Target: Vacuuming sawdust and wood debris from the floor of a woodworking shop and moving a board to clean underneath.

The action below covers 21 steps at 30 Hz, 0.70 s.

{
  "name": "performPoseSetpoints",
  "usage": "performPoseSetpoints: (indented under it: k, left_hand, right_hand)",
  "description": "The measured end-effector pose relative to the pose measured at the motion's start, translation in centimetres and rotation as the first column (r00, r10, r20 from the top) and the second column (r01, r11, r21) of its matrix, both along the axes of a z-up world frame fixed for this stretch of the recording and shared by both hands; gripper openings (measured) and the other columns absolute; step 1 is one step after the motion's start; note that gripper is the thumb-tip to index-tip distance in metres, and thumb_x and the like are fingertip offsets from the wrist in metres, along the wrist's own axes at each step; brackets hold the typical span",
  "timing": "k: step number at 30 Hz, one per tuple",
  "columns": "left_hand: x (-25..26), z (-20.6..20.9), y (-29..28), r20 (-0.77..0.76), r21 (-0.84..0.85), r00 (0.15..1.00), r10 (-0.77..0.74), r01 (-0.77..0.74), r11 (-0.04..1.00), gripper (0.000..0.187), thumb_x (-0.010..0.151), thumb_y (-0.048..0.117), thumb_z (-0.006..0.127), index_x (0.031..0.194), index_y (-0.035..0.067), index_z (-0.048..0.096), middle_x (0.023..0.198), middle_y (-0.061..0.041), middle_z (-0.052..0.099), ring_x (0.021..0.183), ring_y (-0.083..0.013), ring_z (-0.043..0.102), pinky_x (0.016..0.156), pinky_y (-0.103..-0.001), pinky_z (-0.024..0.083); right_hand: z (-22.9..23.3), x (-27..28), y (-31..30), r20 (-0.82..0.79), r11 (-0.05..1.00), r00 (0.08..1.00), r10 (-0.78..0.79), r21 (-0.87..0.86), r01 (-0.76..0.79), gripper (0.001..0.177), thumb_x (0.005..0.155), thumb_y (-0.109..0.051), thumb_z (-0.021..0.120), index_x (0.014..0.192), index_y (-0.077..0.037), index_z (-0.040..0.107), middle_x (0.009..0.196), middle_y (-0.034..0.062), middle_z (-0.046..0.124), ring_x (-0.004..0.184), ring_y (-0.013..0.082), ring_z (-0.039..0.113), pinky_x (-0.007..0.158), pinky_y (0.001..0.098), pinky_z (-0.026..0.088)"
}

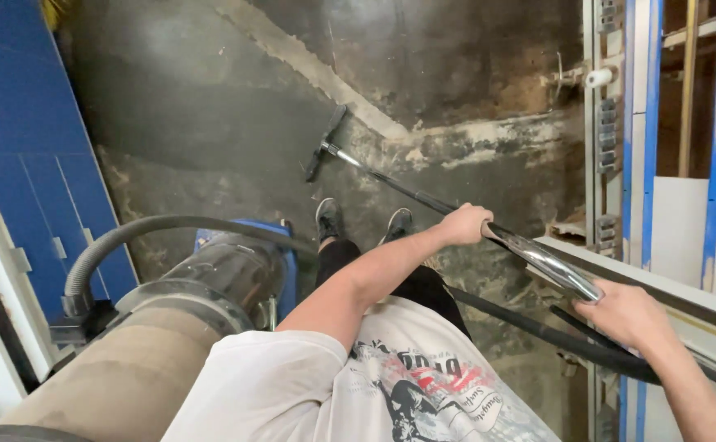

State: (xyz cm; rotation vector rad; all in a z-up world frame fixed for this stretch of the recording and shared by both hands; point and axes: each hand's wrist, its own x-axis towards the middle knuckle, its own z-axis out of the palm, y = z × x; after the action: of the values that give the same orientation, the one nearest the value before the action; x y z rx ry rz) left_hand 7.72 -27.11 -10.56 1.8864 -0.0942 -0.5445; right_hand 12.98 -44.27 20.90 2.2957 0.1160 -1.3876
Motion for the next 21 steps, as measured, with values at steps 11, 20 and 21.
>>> performPoseSetpoints:
  k: [11, 20, 21]
  left_hand:
    - [-9.6, -6.1, 34.6, -0.078, 0.49, 0.961, 0.265, -0.194, 0.85, 0.017, 0.09, 0.012, 0.072, 0.107, 0.015, 0.072, 0.11, -0.007, 0.071, 0.113, -0.0269, 0.066, 0.094, -0.043, 0.056]
    - [-12.6, -6.4, 49.8, -0.198, 0.618, 0.738, 0.645, -0.417, 0.666, 0.074, 0.101, -0.007, 0.053, 0.164, 0.012, 0.019, 0.172, -0.014, 0.01, 0.156, -0.0329, 0.026, 0.126, -0.049, 0.036]
    - [-12.6, -5.7, 49.7, -0.209, 0.615, 0.747, 0.631, -0.401, 0.679, 0.074, 0.101, -0.007, 0.053, 0.164, 0.012, 0.019, 0.172, -0.014, 0.01, 0.156, -0.0329, 0.026, 0.126, -0.049, 0.036]
  right_hand:
    - [-15.5, -10.6, 24.1, 0.152, 0.782, 0.957, 0.248, 0.552, -0.29, 0.031, 0.084, -0.04, 0.067, 0.093, -0.011, 0.061, 0.089, 0.0186, 0.068, 0.091, 0.036, 0.074, 0.078, 0.0441, 0.062]
    - [-34.6, -10.1, 46.6, -0.08, 0.686, 0.997, 0.004, 0.725, 0.056, 0.058, 0.088, -0.05, 0.079, 0.109, 0.0, 0.06, 0.096, 0.02, 0.071, 0.074, 0.0275, 0.076, 0.073, 0.0424, 0.062]
    - [-33.2, -10.4, 46.3, -0.087, 0.692, 0.996, -0.014, 0.718, 0.072, 0.058, 0.088, -0.05, 0.079, 0.109, 0.0, 0.06, 0.096, 0.02, 0.071, 0.074, 0.0275, 0.076, 0.073, 0.0424, 0.062]
